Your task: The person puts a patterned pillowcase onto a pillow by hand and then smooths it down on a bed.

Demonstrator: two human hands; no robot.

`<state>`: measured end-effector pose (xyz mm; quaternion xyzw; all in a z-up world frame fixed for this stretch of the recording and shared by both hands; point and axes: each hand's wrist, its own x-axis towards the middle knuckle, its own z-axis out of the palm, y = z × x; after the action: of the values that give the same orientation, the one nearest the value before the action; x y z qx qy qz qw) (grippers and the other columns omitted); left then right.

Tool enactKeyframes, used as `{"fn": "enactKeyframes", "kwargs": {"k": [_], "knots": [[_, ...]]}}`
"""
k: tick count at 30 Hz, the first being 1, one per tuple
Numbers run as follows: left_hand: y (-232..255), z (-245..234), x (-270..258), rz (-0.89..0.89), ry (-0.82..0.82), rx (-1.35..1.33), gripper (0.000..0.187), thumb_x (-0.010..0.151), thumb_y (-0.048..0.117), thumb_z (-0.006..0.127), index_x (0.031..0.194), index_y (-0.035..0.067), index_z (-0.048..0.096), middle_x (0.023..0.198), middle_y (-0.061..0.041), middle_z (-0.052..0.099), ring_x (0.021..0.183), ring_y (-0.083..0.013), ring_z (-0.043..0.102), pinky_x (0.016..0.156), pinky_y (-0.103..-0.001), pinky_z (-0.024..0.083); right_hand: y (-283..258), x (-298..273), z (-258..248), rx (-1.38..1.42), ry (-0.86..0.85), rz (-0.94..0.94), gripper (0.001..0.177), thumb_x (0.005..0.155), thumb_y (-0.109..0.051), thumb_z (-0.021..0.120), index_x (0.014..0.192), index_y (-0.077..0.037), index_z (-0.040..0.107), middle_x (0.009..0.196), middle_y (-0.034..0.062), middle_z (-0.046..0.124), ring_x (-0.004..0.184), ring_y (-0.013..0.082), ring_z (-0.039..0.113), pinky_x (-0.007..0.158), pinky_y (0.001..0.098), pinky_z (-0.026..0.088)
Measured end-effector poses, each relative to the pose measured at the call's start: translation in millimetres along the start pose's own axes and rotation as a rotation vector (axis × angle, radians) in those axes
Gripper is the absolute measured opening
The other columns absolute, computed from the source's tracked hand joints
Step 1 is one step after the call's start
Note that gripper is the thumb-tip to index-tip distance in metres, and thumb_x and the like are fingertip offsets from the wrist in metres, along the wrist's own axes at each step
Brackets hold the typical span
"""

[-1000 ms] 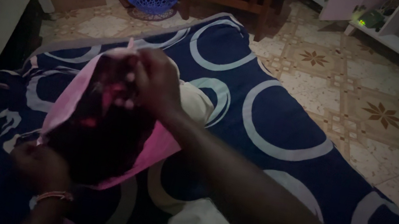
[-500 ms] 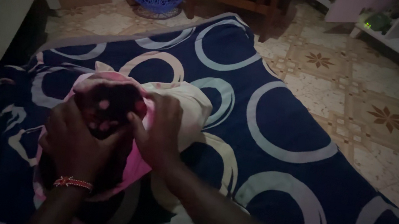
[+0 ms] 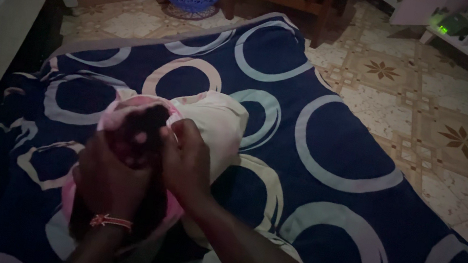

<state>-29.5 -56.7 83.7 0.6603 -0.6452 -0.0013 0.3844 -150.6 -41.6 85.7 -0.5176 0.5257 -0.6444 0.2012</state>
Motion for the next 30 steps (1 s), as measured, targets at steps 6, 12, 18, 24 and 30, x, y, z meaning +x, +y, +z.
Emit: {"fn": "enactKeyframes", "kwargs": {"k": [6,12,18,24,30], "knots": [[15,-9,-9,-0.055,-0.032,0.034,0.071,0.065,0.039,0.087,0.121,0.004,0.058,0.112,-0.018,0.066,0.109,-0.038,0.063,0.097,-0.052,0.045,-15,-12,-7,-0.039,-0.155,-0.198,0.017,0.103,-0.02,0.057,0.101,-0.003,0.059,0.082,0.0147,0.07,0.075,0.0301,0.074,0.064,0.042,0.053],[-6,18,-19,-0.043,-0.011,-0.046,0.055,0.079,0.034,0.075,0.121,0.003,0.057,0.112,-0.02,0.065,0.107,-0.0399,0.062,0.093,-0.053,0.046,-19,-48,1,-0.485,-0.6,-0.774,0.009,0.091,-0.016,0.064,0.095,-0.008,0.061,0.087,0.0136,0.07,0.083,0.0292,0.072,0.056,0.0411,0.051],[-72,49,-31,-0.043,0.043,-0.211,0.039,0.093,0.029,0.063,0.12,0.002,0.055,0.112,-0.022,0.063,0.106,-0.0419,0.062,0.089,-0.053,0.048,-10,-34,17,-0.239,-0.58,-0.224,0.021,0.102,-0.027,0.064,0.111,-0.008,0.061,0.085,0.0146,0.069,0.082,0.0353,0.069,0.07,0.0477,0.051],[-66,28,-22,-0.18,0.088,-0.148,0.038,0.095,0.028,0.063,0.121,0.001,0.054,0.113,-0.022,0.064,0.106,-0.0442,0.063,0.085,-0.055,0.048,-2,-32,17,0.038,-0.526,-0.361,0.017,0.105,-0.018,0.063,0.117,-0.008,0.068,0.099,0.013,0.071,0.093,0.0271,0.071,0.084,0.0388,0.055],[-45,3,-10,-0.191,0.111,-0.011,0.065,0.072,0.026,0.086,0.121,0.0,0.053,0.115,-0.029,0.058,0.106,-0.0501,0.06,0.086,-0.057,0.05,8,-37,7,-0.047,-0.54,-0.309,0.036,0.104,-0.011,0.063,0.14,-0.011,0.064,0.11,0.0114,0.061,0.103,0.0255,0.059,0.09,0.0362,0.05]]}}
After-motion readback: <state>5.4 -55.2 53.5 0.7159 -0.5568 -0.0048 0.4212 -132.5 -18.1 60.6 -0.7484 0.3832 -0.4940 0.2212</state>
